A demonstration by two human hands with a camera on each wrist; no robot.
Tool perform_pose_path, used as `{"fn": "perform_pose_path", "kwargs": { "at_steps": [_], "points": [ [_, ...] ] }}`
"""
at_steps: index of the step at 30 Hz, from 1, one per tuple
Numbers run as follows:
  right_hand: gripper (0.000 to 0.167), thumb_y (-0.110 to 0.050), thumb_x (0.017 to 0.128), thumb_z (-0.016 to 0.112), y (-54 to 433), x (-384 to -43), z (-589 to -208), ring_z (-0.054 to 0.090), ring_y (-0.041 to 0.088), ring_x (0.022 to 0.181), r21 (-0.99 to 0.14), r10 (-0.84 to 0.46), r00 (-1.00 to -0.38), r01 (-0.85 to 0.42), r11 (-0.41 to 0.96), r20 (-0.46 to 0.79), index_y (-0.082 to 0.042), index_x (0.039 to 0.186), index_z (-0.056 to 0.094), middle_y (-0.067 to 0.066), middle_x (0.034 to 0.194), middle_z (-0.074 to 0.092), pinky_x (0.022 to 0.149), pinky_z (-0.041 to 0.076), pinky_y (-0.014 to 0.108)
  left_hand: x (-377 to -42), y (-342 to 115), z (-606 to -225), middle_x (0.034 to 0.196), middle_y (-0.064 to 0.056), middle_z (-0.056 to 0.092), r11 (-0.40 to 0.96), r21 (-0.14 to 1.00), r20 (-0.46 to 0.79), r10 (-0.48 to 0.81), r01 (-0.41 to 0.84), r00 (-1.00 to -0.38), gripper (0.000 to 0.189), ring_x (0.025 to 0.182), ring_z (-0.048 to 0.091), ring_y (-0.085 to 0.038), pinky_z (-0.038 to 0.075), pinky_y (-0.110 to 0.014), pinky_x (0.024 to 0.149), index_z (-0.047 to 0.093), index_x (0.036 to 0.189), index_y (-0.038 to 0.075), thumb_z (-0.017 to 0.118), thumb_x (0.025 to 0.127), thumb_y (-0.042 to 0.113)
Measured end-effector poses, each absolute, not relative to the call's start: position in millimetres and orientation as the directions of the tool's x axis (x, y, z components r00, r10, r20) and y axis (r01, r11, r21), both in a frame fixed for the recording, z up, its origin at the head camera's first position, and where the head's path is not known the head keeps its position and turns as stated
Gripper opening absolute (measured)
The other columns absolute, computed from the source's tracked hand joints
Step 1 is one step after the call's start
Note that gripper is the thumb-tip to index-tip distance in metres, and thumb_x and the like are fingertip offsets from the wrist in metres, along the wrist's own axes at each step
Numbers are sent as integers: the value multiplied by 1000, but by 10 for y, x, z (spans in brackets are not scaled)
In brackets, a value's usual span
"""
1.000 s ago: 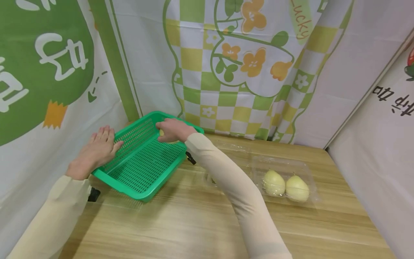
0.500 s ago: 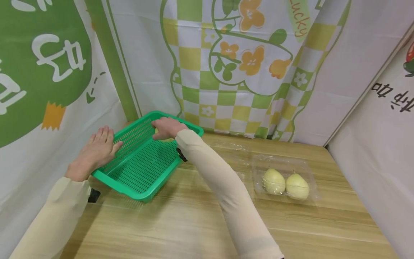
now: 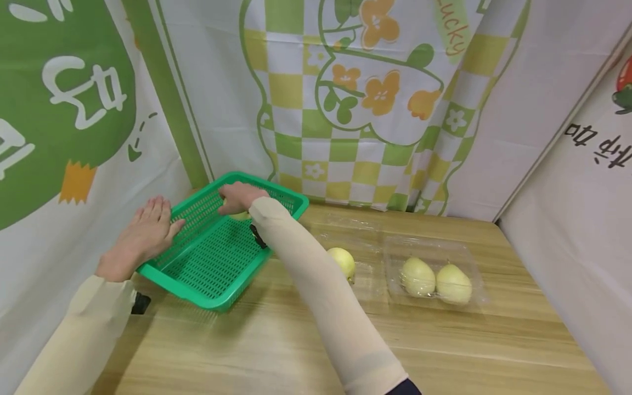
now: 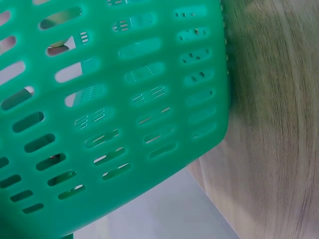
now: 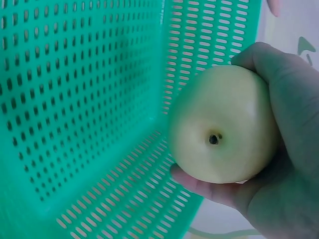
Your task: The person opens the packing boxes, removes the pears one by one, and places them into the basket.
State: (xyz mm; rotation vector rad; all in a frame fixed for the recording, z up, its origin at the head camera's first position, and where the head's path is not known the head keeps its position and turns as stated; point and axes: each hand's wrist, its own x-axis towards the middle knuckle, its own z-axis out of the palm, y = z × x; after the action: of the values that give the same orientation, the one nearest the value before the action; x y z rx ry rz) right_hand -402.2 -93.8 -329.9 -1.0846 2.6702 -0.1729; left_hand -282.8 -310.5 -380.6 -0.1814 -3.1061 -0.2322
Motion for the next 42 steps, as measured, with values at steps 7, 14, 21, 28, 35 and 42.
{"fn": "perform_pose_path", "kwargs": {
  "at_steps": [7, 14, 21, 28, 35, 42],
  "points": [
    [50, -37, 95, 57, -986, -4101, -3442, 59, 14, 92, -236, -678, -717, -639, 732, -162, -14, 139, 50, 2, 119, 61, 71, 52, 26, -2851, -3054, -3775, 158, -35, -10, 977, 172, 20, 123, 124, -992, 82, 148, -7, -51, -1, -63, 121, -4, 151, -14, 13, 105, 53],
    [56, -39, 96, 56, -1146, -4082, -3495, 56, 14, 116, -239, -656, -733, -614, 752, -179, -19, 146, 44, -2, 139, 55, 89, 52, 30, -2788, -3119, -3760, 156, -38, -10, 973, 191, 23, 123, 125, -992, 83, 146, -7, -53, -1, -65, 120, -5, 149, -16, 11, 105, 52],
    [53, -46, 96, 58, -1215, -4064, -3561, 53, 14, 124, -222, -586, -761, -543, 810, -277, -28, 144, 45, -6, 142, 52, 94, 50, 41, -2769, -3138, -3774, 155, -39, -10, 980, 153, 25, 127, 129, -992, 84, 146, -5, -55, 2, -66, 120, -4, 149, -17, 10, 105, 53],
    [56, -50, 94, 59, -1182, -4105, -3682, 46, 16, 136, -172, -517, -792, -488, 856, -325, -36, 145, 42, -11, 151, 44, 105, 45, 48, -2804, -3094, -3777, 155, -38, -12, 978, 161, 16, 129, 130, -991, 85, 146, -7, -54, 0, -65, 120, -5, 149, -16, 8, 104, 54],
    [56, -41, 97, 58, -1145, -4140, -3638, 44, 15, 139, -213, -564, -766, -522, 826, -308, -30, 149, 41, -9, 154, 42, 109, 44, 45, -2815, -3085, -3778, 156, -38, -11, 976, 177, 14, 126, 126, -992, 85, 146, -8, -53, -1, -65, 120, -7, 149, -16, 8, 104, 54],
    [46, -31, 101, 50, -1083, -4145, -3471, 51, 15, 132, -172, -634, -742, -610, 773, -216, -19, 145, 47, -2, 147, 51, 104, 48, 32, -2821, -3083, -3779, 155, -37, -13, 976, 175, 22, 129, 131, -991, 84, 146, -9, -53, 0, -66, 120, -6, 149, -16, 9, 104, 53]
  ]
}}
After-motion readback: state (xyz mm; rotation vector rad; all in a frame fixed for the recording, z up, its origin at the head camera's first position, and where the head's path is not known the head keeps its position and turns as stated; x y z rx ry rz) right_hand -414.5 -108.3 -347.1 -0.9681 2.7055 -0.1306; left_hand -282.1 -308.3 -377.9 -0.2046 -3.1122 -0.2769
